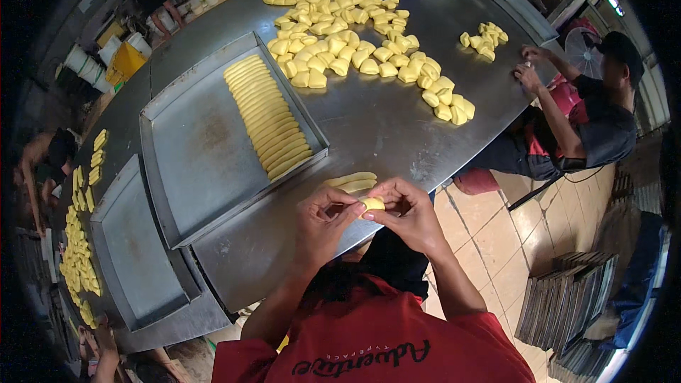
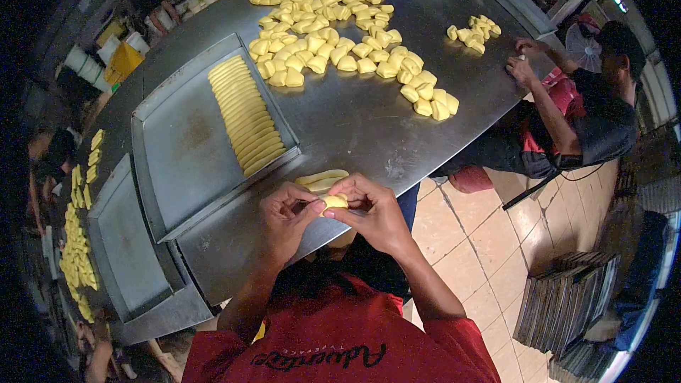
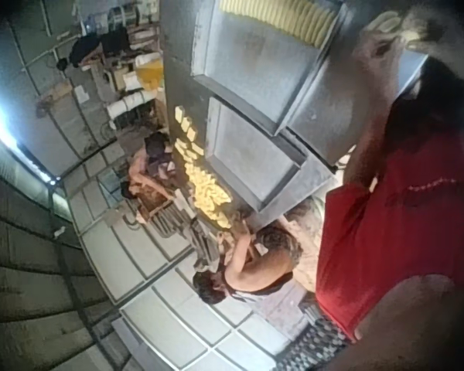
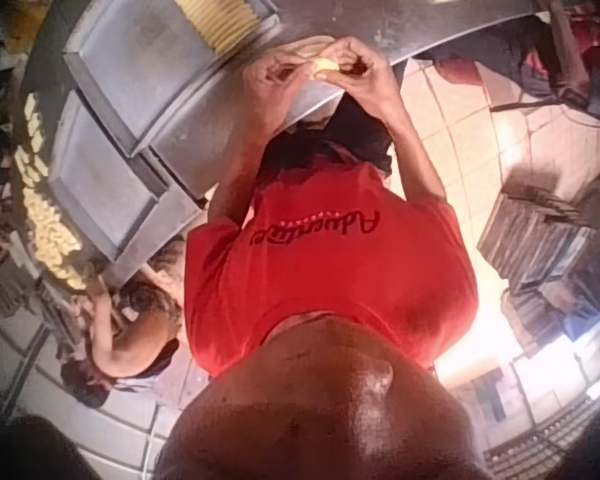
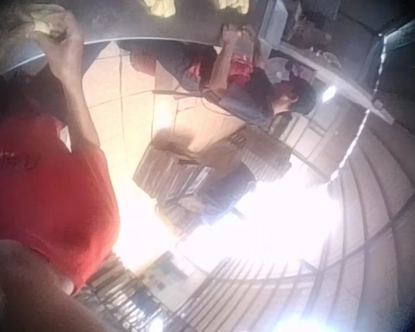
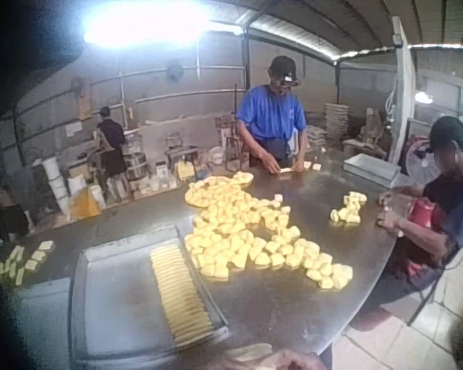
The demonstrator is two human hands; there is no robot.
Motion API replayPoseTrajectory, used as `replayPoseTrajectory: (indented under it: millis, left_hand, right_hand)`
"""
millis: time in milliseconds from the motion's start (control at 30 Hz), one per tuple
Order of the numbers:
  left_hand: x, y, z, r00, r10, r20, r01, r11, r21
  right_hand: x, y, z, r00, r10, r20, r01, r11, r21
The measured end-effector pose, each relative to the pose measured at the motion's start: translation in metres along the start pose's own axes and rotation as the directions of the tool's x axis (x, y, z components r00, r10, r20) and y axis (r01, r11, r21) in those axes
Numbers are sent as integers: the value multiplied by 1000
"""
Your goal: The person shapes dough pieces by hand into elongated rolls on a metal table and arranges them into a baking tray.
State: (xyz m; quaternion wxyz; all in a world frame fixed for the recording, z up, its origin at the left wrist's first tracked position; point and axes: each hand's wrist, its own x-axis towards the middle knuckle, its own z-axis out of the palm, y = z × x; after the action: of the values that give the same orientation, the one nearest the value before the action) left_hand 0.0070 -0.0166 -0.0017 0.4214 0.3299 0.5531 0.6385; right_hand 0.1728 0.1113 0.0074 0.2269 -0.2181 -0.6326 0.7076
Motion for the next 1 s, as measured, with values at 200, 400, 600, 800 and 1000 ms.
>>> replayPoseTrajectory:
  millis: [200, 400, 600, 800, 1000]
  left_hand:
    - [-1, 6, 11, 993, 40, -109, -27, 993, 119]
    - [-14, 5, -17, 984, -177, 17, 175, 981, 84]
    - [-12, 17, -14, 987, -158, 19, 159, 974, -162]
    - [-19, -15, -25, 998, -56, -5, 56, 983, 173]
    - [-20, 10, -18, 967, -219, 126, 240, 954, -181]
  right_hand:
    - [-2, -24, 22, 996, -61, -69, 46, 980, -195]
    - [-5, -7, 12, 991, -91, -95, 41, 903, -427]
    - [-1, -3, 6, 983, 176, -60, -170, 981, 94]
    - [-7, 3, 8, 996, 10, -92, -44, 925, -377]
    - [-9, -6, 6, 999, 2, 39, 13, 928, -373]
